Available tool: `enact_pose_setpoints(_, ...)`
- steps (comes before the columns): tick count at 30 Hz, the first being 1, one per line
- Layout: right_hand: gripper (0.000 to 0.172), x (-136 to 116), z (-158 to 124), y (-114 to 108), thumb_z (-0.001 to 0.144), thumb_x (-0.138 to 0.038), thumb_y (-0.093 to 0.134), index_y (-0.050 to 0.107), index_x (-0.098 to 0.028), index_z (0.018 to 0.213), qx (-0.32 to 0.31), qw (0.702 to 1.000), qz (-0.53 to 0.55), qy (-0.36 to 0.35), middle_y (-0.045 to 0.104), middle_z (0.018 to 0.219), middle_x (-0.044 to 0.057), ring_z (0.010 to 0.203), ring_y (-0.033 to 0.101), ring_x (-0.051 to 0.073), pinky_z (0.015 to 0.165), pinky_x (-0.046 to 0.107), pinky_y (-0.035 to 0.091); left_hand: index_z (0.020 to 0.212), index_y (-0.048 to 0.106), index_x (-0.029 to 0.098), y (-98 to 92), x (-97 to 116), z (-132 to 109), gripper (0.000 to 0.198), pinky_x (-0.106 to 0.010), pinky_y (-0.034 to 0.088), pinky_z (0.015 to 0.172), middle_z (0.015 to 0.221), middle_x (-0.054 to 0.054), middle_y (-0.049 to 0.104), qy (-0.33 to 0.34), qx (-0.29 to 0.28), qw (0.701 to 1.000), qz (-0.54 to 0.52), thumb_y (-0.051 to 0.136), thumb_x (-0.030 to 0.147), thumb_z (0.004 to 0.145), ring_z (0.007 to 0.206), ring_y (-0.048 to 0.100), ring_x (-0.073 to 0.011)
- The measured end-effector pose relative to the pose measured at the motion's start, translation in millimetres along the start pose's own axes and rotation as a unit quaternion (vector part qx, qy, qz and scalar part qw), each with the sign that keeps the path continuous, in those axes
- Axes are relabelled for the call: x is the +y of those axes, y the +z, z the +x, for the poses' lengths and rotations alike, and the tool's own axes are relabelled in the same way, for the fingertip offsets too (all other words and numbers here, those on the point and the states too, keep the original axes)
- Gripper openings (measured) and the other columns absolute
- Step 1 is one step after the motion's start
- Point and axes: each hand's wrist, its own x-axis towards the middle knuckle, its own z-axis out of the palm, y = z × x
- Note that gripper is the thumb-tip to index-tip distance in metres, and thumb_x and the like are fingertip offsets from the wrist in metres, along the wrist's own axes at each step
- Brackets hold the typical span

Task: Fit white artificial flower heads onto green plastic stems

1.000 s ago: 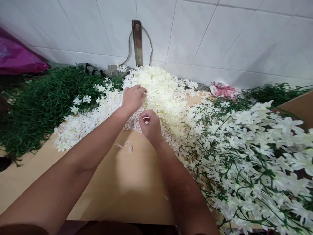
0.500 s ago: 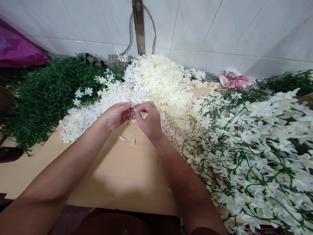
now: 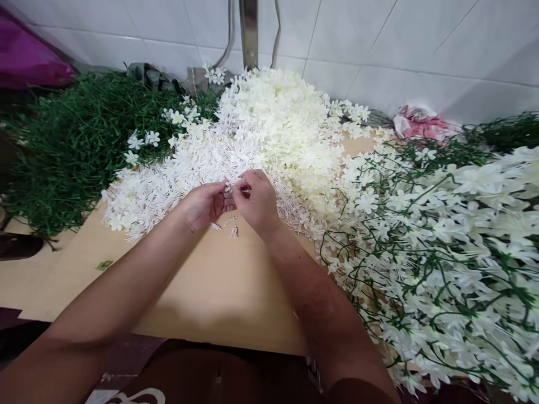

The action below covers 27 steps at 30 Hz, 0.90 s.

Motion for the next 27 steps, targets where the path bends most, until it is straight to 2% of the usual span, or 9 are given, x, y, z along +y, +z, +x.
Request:
enact_pose_setpoints(3,0.011,2,-1,0,0.077,-0.015,0.062,0.056,-0.020,0.069,-0.006,1.000,0.000,0.014,0.060,0.091,0.004,0.085,0.061,0.016,0.071,0.033,0.057,0.069,0.062,0.012,-1.8,1,1,0.036,-0.023,0.046,0.062,0.061,-0.007,0.068,-0.012,-0.016,1.000,0.019,0.042,0.025,0.095,0.058,0.064,-0.0127)
enact_pose_setpoints(7,0.011,5,0,-1,0.076,-0.016,0.062,0.055,-0.020,0.068,-0.002,0.999,0.036,0.033,0.062,0.084,0.002,0.082,0.063,0.015,0.073,0.033,0.057,0.070,0.062,0.012,-7.5,-1,5,0.027,-0.022,0.045,0.057,0.063,-0.006,0.068,0.021,-0.025,0.997,0.063,0.051,0.027,0.090,0.057,0.063,-0.0126)
enact_pose_setpoints(11,0.010,6,2,-2,0.074,-0.017,0.064,0.057,-0.020,0.067,0.009,0.994,0.082,0.065,0.062,0.077,0.000,0.075,0.062,0.013,0.074,0.032,0.056,0.079,0.062,0.014,-12.9,-4,7,0.025,-0.021,0.044,0.058,0.065,-0.002,0.067,0.103,-0.005,0.990,0.101,0.071,0.037,0.079,0.059,0.061,-0.0109)
enact_pose_setpoints(14,0.010,6,3,-3,0.073,-0.018,0.065,0.057,-0.020,0.067,0.011,0.991,0.104,0.085,0.062,0.074,-0.002,0.071,0.061,0.012,0.070,0.031,0.055,0.082,0.064,0.015,-13.0,-4,7,0.029,-0.020,0.045,0.063,0.066,0.002,0.065,0.185,0.008,0.974,0.130,0.084,0.028,0.065,0.060,0.059,-0.0081)
enact_pose_setpoints(17,0.011,7,4,-3,0.073,-0.020,0.066,0.057,-0.020,0.068,0.001,0.988,0.119,0.099,0.061,0.071,-0.003,0.066,0.058,0.011,0.065,0.029,0.053,0.075,0.063,0.015,-10.9,-5,7,0.019,-0.020,0.045,0.063,0.062,0.004,0.063,0.226,0.034,0.964,0.134,0.080,0.018,0.066,0.059,0.056,-0.0072)
enact_pose_setpoints(21,0.017,9,5,-4,0.072,-0.029,0.071,0.057,-0.020,0.069,-0.017,0.975,0.166,0.146,0.060,0.067,-0.004,0.062,0.056,0.010,0.064,0.030,0.053,0.068,0.061,0.015,-8.3,-5,5,0.011,-0.020,0.043,0.061,0.056,0.003,0.061,0.208,0.059,0.968,0.127,0.070,0.012,0.074,0.055,0.055,-0.0070)
enact_pose_setpoints(27,0.023,8,6,-4,0.071,-0.034,0.075,0.056,-0.020,0.071,-0.030,0.962,0.205,0.180,0.058,0.064,-0.005,0.060,0.058,0.010,0.062,0.029,0.054,0.068,0.062,0.015,-6.8,-5,3,0.009,-0.018,0.042,0.059,0.058,0.001,0.063,0.174,0.043,0.981,0.074,0.065,0.011,0.076,0.056,0.057,-0.0069)
